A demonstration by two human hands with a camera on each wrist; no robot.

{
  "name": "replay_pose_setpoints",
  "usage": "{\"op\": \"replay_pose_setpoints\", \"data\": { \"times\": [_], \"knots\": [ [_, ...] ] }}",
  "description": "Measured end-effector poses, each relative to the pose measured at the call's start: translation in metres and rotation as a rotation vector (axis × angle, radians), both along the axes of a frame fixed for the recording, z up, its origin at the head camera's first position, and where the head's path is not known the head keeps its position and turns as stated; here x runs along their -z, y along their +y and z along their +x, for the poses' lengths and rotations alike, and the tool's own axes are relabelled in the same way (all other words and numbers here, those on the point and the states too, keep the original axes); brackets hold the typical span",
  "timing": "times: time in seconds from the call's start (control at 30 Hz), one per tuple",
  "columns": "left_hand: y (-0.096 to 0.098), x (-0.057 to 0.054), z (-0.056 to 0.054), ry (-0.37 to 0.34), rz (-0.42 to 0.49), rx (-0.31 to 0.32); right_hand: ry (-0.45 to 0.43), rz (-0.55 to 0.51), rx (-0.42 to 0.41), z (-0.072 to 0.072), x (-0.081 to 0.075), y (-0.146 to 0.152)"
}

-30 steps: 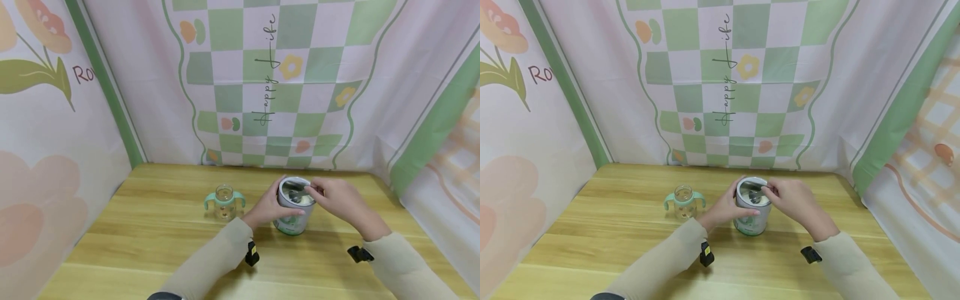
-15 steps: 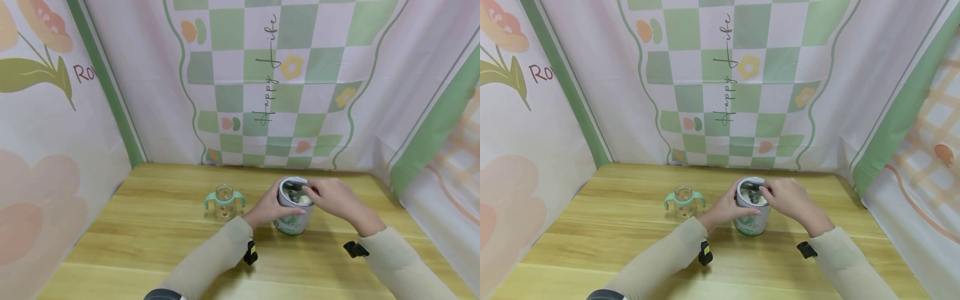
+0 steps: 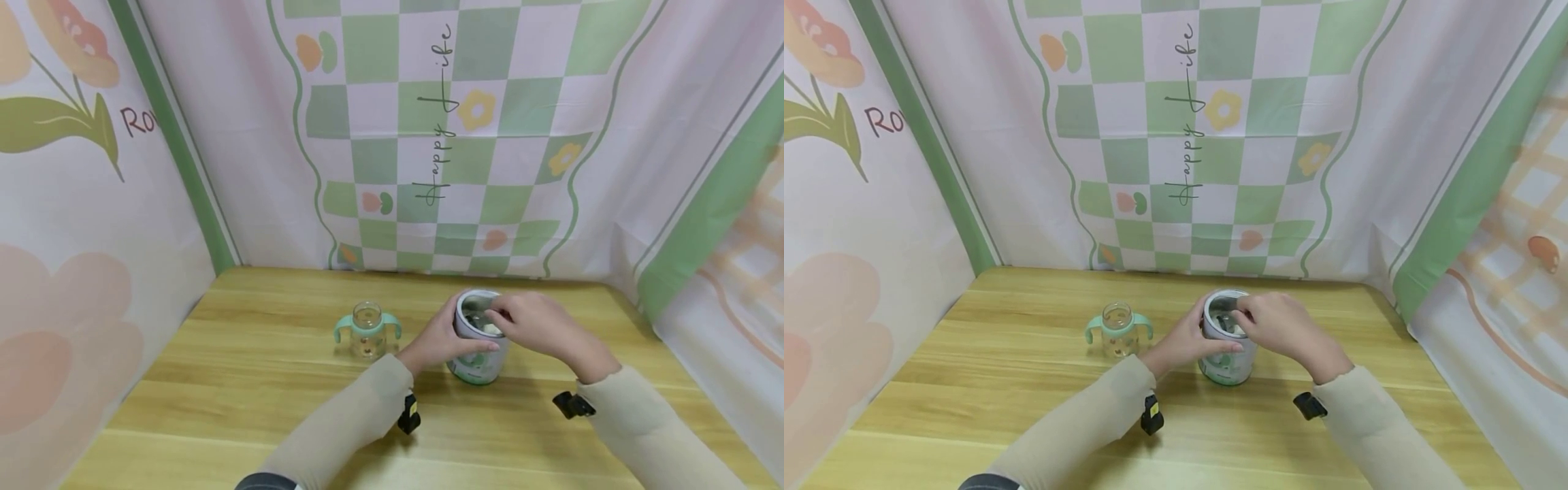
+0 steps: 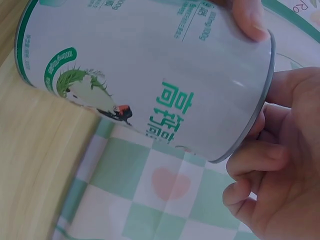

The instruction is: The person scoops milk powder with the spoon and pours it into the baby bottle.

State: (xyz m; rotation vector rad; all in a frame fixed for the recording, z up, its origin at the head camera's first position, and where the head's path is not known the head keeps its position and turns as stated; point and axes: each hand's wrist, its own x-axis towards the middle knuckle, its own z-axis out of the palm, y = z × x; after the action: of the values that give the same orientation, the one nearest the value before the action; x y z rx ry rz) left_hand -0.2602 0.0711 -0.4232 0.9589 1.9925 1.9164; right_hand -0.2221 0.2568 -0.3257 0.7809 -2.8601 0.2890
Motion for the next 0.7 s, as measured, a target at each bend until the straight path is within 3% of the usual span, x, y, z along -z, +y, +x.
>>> {"op": "replay_pose_setpoints", "data": {
  "times": [0.4, 0.6, 0.7],
  "knots": [
    [-0.0044, -0.0019, 0.0001, -0.022, 0.027, 0.061, -0.066, -0.078, -0.018, 0.0021, 0.0019, -0.0077],
    [-0.0052, -0.008, 0.0047, -0.018, 0.044, 0.064, -0.135, -0.202, 0.015, 0.0054, 0.0006, -0.0071],
    [-0.0015, 0.0005, -0.0012, -0.007, 0.036, 0.057, -0.183, -0.291, 0.029, 0.0064, -0.0007, -0.0036]
  ]
}}
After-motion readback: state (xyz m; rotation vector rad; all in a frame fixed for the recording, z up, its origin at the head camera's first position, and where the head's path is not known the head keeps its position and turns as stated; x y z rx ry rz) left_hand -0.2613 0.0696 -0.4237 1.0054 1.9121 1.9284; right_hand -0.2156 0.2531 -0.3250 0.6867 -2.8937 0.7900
